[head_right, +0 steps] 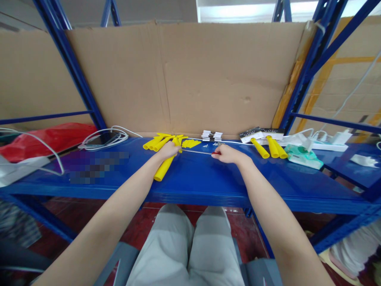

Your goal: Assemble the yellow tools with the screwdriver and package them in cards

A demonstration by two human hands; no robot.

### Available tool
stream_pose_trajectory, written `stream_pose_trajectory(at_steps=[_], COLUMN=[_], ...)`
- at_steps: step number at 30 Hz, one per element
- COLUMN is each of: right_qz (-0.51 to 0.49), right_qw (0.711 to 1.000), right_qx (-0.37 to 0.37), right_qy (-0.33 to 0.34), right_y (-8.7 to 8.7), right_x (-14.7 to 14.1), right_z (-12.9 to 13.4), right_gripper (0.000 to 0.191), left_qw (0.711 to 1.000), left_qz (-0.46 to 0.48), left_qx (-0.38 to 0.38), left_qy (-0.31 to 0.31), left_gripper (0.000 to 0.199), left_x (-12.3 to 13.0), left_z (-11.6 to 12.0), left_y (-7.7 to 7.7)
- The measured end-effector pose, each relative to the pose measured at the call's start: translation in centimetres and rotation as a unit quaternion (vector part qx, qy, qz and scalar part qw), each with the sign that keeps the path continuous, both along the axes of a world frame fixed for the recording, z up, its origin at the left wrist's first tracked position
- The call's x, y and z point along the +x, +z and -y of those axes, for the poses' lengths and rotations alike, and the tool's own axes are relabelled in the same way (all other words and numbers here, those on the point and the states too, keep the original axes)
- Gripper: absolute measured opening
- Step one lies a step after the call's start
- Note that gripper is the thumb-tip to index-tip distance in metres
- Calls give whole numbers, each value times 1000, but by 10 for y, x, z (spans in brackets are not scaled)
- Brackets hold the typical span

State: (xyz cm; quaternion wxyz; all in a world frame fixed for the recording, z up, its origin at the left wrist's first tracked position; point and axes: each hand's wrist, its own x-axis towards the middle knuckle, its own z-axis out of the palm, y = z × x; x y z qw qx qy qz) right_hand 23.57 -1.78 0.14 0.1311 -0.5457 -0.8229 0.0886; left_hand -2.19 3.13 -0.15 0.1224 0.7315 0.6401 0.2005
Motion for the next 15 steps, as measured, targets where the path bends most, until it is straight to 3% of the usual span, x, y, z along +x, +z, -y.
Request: stream_pose_trajectory(at_steps=[15], right_qz=[-24], right_qw=[996], right_qx=[-75], right_qy=[-29], right_y=[4], right_x=[-2], right_z=[6], right_gripper=[39], left_qw=[1000], left_qz=[3], left_qx=[18], left_qy=[5], left_gripper=[31], left_x=[1], left_z=[2], left_y=[0])
